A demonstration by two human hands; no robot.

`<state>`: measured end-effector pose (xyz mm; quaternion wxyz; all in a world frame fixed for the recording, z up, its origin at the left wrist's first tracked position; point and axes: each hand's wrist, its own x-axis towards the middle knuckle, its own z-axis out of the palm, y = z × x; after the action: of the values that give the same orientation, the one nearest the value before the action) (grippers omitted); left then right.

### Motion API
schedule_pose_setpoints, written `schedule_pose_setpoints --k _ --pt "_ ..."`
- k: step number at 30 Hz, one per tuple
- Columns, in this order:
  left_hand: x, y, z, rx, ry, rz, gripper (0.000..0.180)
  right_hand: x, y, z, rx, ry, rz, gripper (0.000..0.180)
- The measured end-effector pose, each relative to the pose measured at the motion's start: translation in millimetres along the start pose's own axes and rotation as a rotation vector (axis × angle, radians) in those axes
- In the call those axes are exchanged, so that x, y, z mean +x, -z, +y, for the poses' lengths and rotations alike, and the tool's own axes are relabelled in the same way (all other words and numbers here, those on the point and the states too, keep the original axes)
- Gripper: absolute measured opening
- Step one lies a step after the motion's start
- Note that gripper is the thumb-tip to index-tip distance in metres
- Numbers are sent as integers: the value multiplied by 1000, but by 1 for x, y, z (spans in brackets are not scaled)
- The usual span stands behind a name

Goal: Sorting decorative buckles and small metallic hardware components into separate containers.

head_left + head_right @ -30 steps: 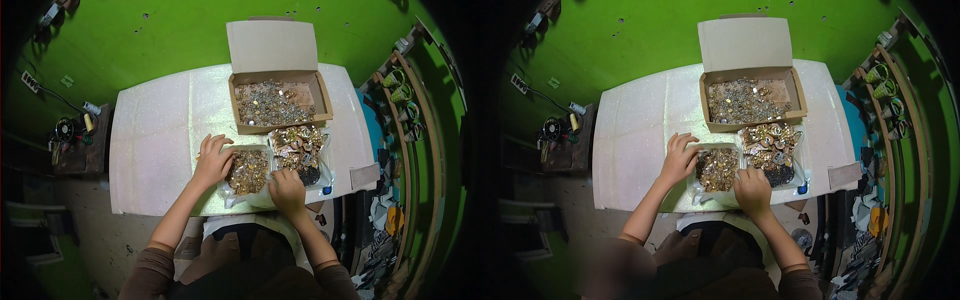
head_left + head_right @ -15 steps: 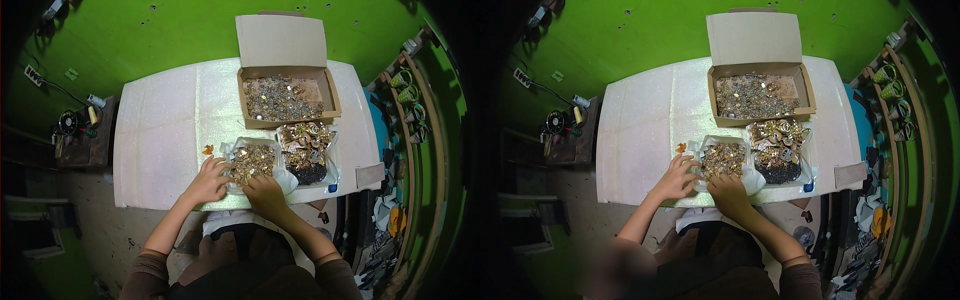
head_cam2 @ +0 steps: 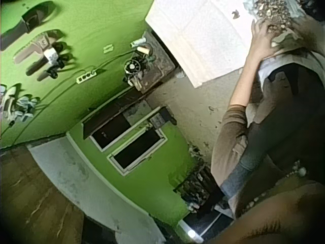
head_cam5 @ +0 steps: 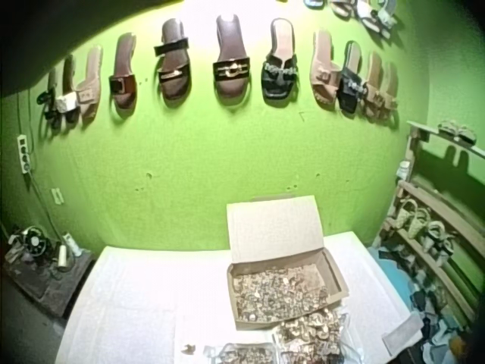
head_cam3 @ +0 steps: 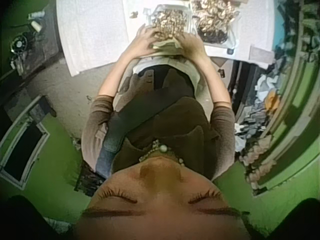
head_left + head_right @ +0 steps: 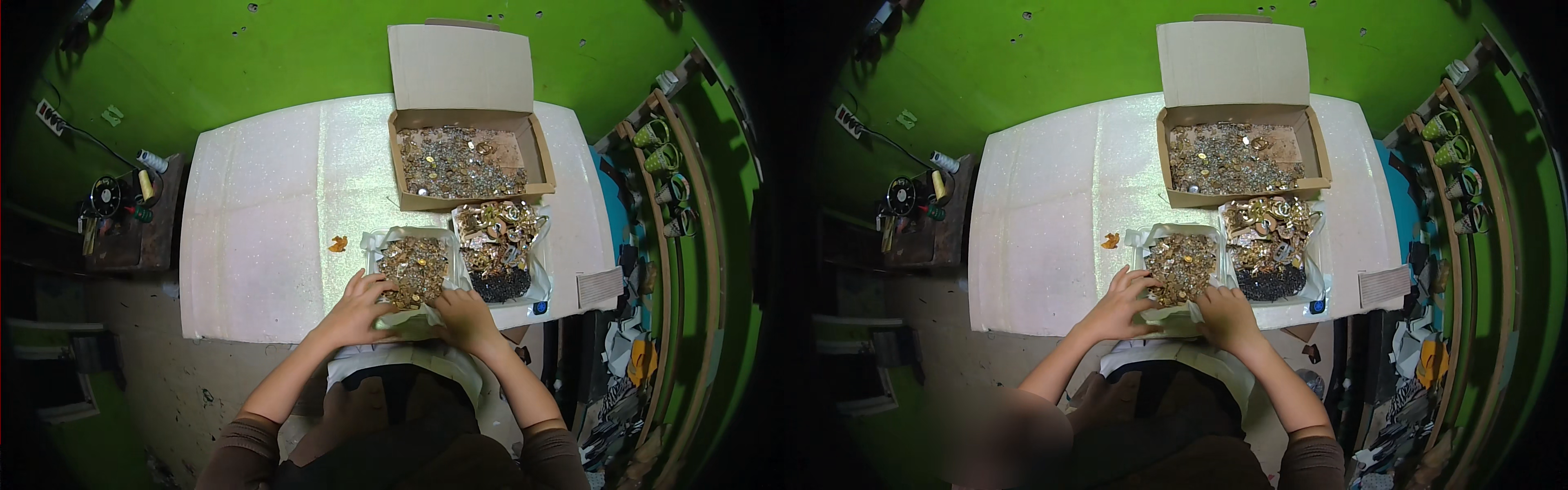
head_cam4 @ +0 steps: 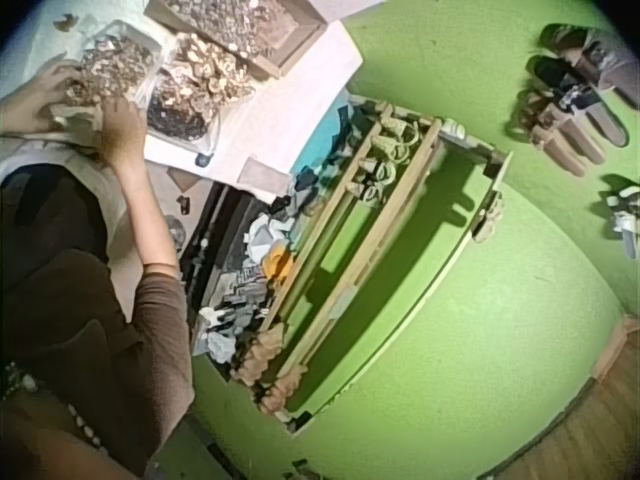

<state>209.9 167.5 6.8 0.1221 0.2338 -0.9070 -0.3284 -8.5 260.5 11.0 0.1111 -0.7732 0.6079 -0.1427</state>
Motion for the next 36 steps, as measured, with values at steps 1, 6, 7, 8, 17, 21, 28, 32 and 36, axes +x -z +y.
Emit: schedule_pose_setpoints --k 1,6,7,8,17,21,28,32,36 --pt "-1 -7 -8 47 -16 -5 17 -2 0 2 -57 22 -104 10" --pt "-6 10 -8 113 22 104 6 -2 16 9 -30 15 19 6" --pt "-11 3 -12 117 77 111 6 -3 18 9 0 17 79 6" --pt "-15 -3 -15 128 130 121 7 -5 15 8 -6 25 88 6" --pt "-23 -2 1 134 144 220 13 -6 6 6 4 87 156 6" --pt "-22 -5 1 165 163 136 8 -1 3 7 -5 81 109 6" --pt "-10 18 7 195 184 78 9 2 12 11 -29 63 23 5" --pt "-10 32 6 8 204 160 17 10 29 7 157 2 -93 13" --pt "-10 32 -16 154 363 312 14 42 22 11 166 -33 172 15"
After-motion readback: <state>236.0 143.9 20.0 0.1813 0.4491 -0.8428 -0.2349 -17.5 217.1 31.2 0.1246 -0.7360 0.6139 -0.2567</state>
